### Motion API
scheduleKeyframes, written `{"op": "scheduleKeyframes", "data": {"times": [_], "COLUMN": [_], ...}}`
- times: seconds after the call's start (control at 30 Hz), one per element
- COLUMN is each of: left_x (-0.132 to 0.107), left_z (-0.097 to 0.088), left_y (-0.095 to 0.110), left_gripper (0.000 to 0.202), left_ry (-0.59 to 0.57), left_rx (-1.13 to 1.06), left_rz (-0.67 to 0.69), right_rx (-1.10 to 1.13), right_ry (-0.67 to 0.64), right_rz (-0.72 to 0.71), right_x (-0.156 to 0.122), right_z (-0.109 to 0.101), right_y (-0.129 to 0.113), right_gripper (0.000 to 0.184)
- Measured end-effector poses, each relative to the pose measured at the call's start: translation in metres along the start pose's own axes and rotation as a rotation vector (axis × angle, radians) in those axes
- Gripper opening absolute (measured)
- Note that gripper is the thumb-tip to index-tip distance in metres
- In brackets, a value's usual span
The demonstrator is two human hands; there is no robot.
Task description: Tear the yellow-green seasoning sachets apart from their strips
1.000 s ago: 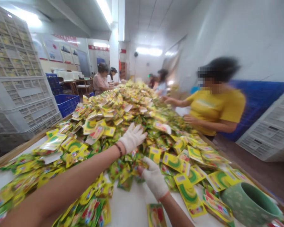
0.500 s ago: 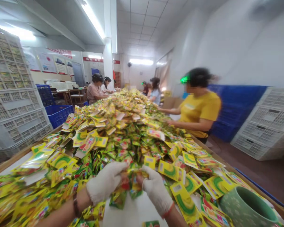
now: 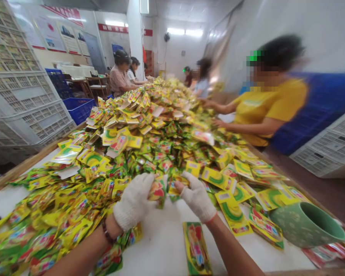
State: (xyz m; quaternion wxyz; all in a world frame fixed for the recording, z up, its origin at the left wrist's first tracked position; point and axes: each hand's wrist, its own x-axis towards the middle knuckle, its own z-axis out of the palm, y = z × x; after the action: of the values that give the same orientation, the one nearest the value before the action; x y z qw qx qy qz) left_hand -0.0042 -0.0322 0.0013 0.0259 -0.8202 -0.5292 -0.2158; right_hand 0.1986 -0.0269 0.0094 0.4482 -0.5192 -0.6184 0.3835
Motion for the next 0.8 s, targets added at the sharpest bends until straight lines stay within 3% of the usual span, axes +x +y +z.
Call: {"op": "scheduleKeyframes", "data": {"times": [0.13, 0.27, 0.33, 0.47, 0.67, 0.8], "left_x": [0.002, 0.002, 0.001, -0.004, -0.002, -0.002], "left_z": [-0.011, -0.011, -0.009, 0.000, 0.001, 0.003], "left_y": [0.003, 0.001, 0.001, 0.004, 0.002, 0.002], "left_gripper": [0.050, 0.057, 0.057, 0.055, 0.051, 0.057], "left_ry": [-0.144, -0.238, -0.259, -0.229, -0.211, -0.187], "left_rx": [0.002, -0.043, -0.041, 0.010, 0.062, 0.053], "left_rz": [0.010, 0.120, 0.150, 0.105, 0.034, 0.106], "right_rx": [-0.055, -0.153, -0.220, -0.330, -0.071, -0.169], "right_ry": [-0.130, -0.251, -0.246, -0.120, -0.240, -0.127], "right_rz": [-0.046, -0.085, -0.093, -0.127, -0.016, 0.002], "right_x": [-0.002, -0.003, -0.005, -0.009, -0.005, -0.004], "right_z": [-0.005, -0.005, -0.002, 0.008, 0.000, -0.001], "right_y": [-0.003, -0.003, -0.003, -0.002, 0.000, -0.003], "right_gripper": [0.023, 0.015, 0.013, 0.017, 0.021, 0.011]}}
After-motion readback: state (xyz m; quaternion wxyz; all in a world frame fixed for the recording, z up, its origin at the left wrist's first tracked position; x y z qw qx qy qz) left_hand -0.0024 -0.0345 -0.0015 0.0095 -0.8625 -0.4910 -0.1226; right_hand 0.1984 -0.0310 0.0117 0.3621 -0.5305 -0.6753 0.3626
